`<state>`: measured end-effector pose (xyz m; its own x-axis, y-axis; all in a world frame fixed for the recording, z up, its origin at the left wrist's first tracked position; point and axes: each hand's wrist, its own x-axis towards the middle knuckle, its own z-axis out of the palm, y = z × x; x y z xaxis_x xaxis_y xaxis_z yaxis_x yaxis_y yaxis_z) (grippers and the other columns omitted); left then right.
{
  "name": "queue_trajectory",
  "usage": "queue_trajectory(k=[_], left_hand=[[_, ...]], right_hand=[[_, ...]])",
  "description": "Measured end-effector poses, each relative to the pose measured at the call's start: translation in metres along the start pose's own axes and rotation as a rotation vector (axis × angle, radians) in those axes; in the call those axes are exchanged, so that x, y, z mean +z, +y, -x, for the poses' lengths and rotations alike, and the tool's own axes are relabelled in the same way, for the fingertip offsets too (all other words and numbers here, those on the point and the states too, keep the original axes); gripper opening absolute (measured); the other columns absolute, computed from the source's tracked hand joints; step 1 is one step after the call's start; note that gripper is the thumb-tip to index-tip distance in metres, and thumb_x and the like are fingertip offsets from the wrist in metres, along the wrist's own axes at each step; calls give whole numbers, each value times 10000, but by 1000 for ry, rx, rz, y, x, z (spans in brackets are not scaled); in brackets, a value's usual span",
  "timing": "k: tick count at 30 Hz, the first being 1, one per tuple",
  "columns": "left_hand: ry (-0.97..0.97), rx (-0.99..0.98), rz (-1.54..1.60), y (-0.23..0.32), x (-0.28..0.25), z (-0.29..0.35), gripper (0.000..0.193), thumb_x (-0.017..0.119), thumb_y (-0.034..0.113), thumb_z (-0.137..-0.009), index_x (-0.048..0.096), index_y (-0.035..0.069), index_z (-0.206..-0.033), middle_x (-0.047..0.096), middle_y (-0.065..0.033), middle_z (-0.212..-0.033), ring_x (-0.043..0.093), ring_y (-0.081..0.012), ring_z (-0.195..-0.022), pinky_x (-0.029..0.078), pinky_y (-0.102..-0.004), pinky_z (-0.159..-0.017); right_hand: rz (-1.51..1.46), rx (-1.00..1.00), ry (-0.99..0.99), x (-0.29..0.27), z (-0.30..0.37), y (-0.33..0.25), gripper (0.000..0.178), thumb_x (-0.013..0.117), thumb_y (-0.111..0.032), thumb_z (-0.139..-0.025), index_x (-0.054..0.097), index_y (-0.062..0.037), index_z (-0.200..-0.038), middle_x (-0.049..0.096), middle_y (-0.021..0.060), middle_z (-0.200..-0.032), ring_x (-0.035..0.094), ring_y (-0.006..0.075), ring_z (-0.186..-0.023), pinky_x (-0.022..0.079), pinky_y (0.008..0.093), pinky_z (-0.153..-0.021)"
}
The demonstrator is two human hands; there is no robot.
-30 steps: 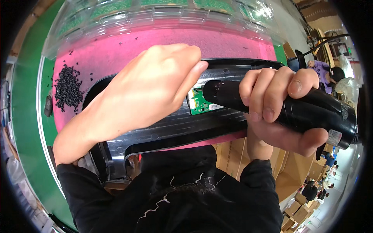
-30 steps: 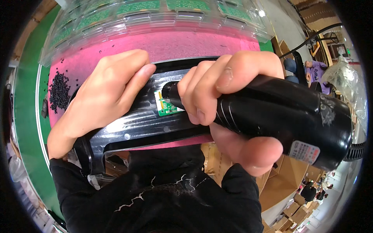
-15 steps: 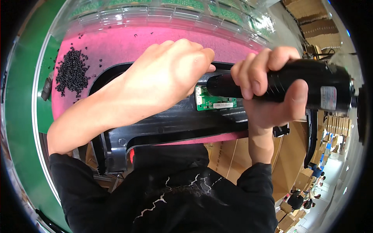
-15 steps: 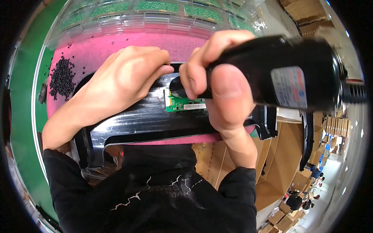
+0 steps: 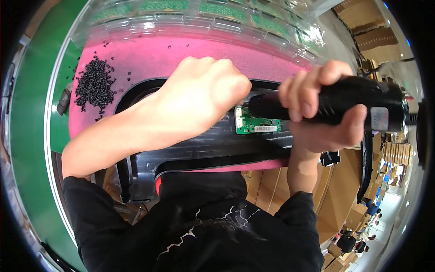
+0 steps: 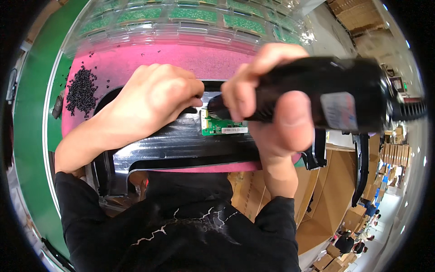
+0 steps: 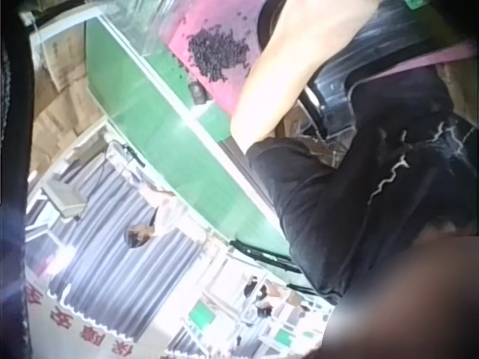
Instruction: Assembling circuit boards into plastic housings using an electric screwdriver in a factory setting.
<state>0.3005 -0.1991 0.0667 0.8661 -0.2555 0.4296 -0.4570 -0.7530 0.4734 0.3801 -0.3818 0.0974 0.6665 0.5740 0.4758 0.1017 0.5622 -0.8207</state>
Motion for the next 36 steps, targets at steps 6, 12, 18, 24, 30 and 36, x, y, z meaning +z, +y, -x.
queue_trajectory(k=[6,12,18,24,30,36], left_hand=[[-89,64,144,1,4,-12,104,694,14,-764,634,-17,-843,646,-131,-780,643,-348,-738,492,-423,-601],[-123,66,318,7,5,-18,85,676,2,-831,613,-44,-866,629,-137,-764,647,-315,-709,497,-371,-600],[-189,22,435,10,2,-21,95,669,29,-866,608,-45,-867,630,-136,-758,637,-307,-689,493,-356,-598],[-35,1,100,10,0,-21,218,669,140,-896,597,-48,-811,587,-149,-717,586,-325,-685,454,-395,-624],[-32,-45,135,11,-3,-22,276,578,111,-937,499,-54,-731,475,-168,-666,491,-366,-662,393,-439,-625],[-28,-81,101,4,0,-18,197,530,102,-937,482,-49,-821,491,-190,-795,508,-402,-774,401,-464,-691]], right_hand=[[-244,-194,-33,-16,5,-32,476,659,-508,-840,527,-75,-988,514,-22,-655,476,88,-494,389,250,-555],[-322,-220,88,-25,13,-42,420,682,-448,-810,502,-93,-943,526,-53,-624,496,67,-506,420,240,-590],[-364,-233,50,-30,15,-45,410,677,-423,-795,507,-81,-944,539,-42,-635,516,70,-517,434,246,-596],[-180,98,-164,-32,9,-36,531,595,-536,-892,479,-57,-1091,544,3,-716,526,109,-556,420,273,-575],[-105,111,-182,-16,15,-24,566,617,-560,-876,473,-57,-1093,553,12,-700,522,115,-537,437,276,-539],[-16,34,-328,-11,11,-19,551,749,-534,-805,449,-105,-977,581,-21,-678,556,115,-526,465,265,-528]])
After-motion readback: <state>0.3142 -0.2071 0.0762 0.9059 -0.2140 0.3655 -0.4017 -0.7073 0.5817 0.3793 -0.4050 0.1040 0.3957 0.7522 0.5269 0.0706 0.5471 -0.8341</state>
